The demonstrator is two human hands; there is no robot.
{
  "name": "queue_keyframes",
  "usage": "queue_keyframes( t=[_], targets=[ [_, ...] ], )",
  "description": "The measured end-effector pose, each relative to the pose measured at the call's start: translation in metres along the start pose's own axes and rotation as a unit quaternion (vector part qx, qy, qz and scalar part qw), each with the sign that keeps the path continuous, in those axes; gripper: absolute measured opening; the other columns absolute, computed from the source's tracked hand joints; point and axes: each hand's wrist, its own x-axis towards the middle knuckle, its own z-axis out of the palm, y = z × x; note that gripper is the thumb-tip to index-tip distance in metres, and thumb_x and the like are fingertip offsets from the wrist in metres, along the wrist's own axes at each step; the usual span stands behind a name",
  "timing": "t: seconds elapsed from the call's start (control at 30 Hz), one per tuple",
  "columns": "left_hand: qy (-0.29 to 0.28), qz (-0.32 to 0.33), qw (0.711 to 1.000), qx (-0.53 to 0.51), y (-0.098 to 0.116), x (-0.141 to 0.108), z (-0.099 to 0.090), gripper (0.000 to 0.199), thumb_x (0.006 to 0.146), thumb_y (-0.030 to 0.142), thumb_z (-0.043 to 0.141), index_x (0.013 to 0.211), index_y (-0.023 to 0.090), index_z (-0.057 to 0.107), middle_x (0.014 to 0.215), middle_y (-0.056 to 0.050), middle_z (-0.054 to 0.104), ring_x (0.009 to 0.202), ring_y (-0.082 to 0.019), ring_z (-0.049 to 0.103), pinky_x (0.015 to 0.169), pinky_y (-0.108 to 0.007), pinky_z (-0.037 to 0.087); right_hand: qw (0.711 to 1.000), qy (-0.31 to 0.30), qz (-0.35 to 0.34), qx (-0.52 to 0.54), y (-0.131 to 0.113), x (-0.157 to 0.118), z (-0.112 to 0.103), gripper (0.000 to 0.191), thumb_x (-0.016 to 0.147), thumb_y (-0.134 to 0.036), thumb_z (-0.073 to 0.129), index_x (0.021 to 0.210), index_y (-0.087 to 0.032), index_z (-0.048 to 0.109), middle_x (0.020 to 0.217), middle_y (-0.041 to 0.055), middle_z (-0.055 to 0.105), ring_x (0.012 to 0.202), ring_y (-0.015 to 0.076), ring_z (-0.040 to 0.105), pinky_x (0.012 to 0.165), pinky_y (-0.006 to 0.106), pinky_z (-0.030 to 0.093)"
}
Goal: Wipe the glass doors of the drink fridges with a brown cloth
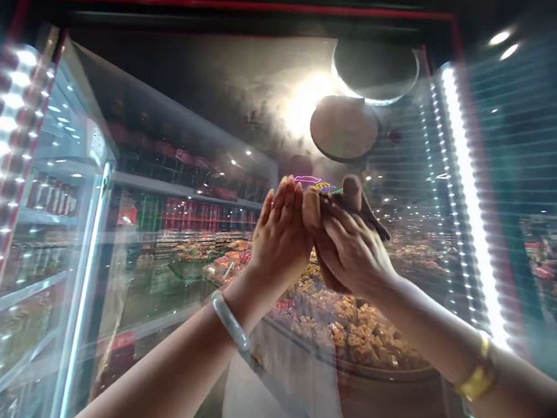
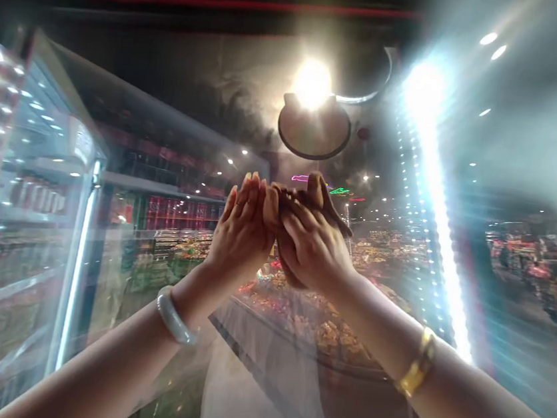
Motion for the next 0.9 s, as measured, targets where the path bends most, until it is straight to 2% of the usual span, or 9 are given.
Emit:
queue_keyframes(
  t=[0.1, 0.23, 0.37, 0.47, 0.53, 0.63, 0.77, 0.83, 0.9],
  targets=[
    [0.000, 0.001, 1.000, 0.000, 0.007, 0.000, 0.005, 0.074, 0.099, 0.023, 0.042, 0.166, 0.003, 0.018, 0.173, -0.021, 0.021, 0.163, -0.030, 0.013, 0.136, -0.052, 0.011, 0.999, -0.034, 0.006, -0.011, 0.038, -0.039, -0.016, 0.042, 0.098, -0.030, 0.052, 0.140, -0.027, 0.061, 0.150, 0.0072, 0.061, 0.130, 0.0289, 0.064, 0.110, 0.051, 0.054],
    [-0.021, 0.007, 1.000, -0.011, 0.033, 0.012, 0.019, 0.073, 0.099, 0.023, 0.042, 0.164, -0.002, 0.021, 0.173, -0.023, 0.019, 0.164, -0.030, 0.012, 0.136, -0.050, 0.008, 0.982, 0.076, 0.170, -0.027, 0.086, -0.014, -0.022, 0.047, 0.098, -0.030, 0.051, 0.145, -0.027, 0.057, 0.154, 0.0084, 0.057, 0.136, 0.0333, 0.059, 0.109, 0.055, 0.053],
    [-0.010, 0.003, 0.999, -0.036, 0.057, 0.021, 0.035, 0.076, 0.098, 0.022, 0.044, 0.166, 0.004, 0.016, 0.173, -0.018, 0.020, 0.164, -0.028, 0.011, 0.136, -0.053, 0.007, 0.979, 0.081, 0.188, -0.015, 0.065, 0.007, -0.012, 0.048, 0.098, -0.033, 0.049, 0.146, -0.028, 0.056, 0.158, 0.0080, 0.053, 0.137, 0.0344, 0.057, 0.107, 0.055, 0.053],
    [0.006, 0.010, 0.999, -0.033, 0.070, 0.009, 0.041, 0.074, 0.100, 0.021, 0.041, 0.168, 0.012, 0.014, 0.173, -0.013, 0.025, 0.164, -0.025, 0.011, 0.137, -0.054, 0.008, 0.996, 0.008, 0.084, 0.010, 0.048, -0.036, -0.015, 0.050, 0.098, -0.031, 0.049, 0.148, -0.028, 0.052, 0.158, 0.0077, 0.053, 0.135, 0.0301, 0.059, 0.110, 0.050, 0.052],
    [0.009, 0.018, 0.999, -0.029, 0.080, -0.005, 0.045, 0.073, 0.102, 0.021, 0.040, 0.168, 0.011, 0.012, 0.173, -0.014, 0.026, 0.164, -0.026, 0.012, 0.137, -0.054, 0.010, 0.998, -0.017, 0.058, 0.010, 0.058, -0.068, -0.023, 0.051, 0.097, -0.030, 0.052, 0.148, -0.029, 0.052, 0.155, 0.0072, 0.057, 0.135, 0.0306, 0.058, 0.113, 0.052, 0.050],
    [0.008, 0.021, 0.999, -0.034, 0.101, -0.017, 0.054, 0.074, 0.102, 0.021, 0.040, 0.168, 0.009, 0.009, 0.173, -0.015, 0.024, 0.163, -0.026, 0.015, 0.137, -0.055, 0.009, 0.991, 0.032, 0.129, 0.003, 0.092, -0.077, -0.031, 0.049, 0.097, -0.030, 0.049, 0.146, -0.029, 0.054, 0.154, 0.0084, 0.057, 0.139, 0.0321, 0.055, 0.116, 0.057, 0.046],
    [0.018, -0.013, 0.999, -0.029, 0.122, -0.013, 0.067, 0.071, 0.102, 0.023, 0.042, 0.167, 0.009, 0.016, 0.172, -0.015, 0.025, 0.163, -0.026, 0.016, 0.136, -0.058, 0.009, 0.965, 0.116, 0.233, 0.009, 0.106, -0.041, -0.026, 0.047, 0.096, -0.031, 0.050, 0.142, -0.026, 0.059, 0.156, 0.0086, 0.054, 0.144, 0.0321, 0.051, 0.118, 0.057, 0.045],
    [0.022, -0.024, 0.999, -0.017, 0.126, -0.013, 0.070, 0.066, 0.102, 0.021, 0.041, 0.165, 0.006, 0.023, 0.171, -0.015, 0.028, 0.163, -0.026, 0.018, 0.136, -0.056, 0.011, 0.972, 0.094, 0.212, 0.026, 0.090, -0.045, -0.024, 0.048, 0.096, -0.030, 0.051, 0.143, -0.027, 0.059, 0.158, 0.0065, 0.053, 0.146, 0.0308, 0.050, 0.119, 0.055, 0.046],
    [0.025, -0.031, 0.999, -0.008, 0.129, -0.019, 0.072, 0.063, 0.103, 0.020, 0.040, 0.163, 0.007, 0.029, 0.171, -0.014, 0.030, 0.162, -0.026, 0.020, 0.136, -0.054, 0.015, 0.988, 0.038, 0.138, 0.055, 0.073, -0.074, -0.027, 0.053, 0.095, -0.026, 0.051, 0.147, -0.029, 0.054, 0.160, 0.0039, 0.051, 0.146, 0.0282, 0.051, 0.119, 0.051, 0.047]
  ],
)
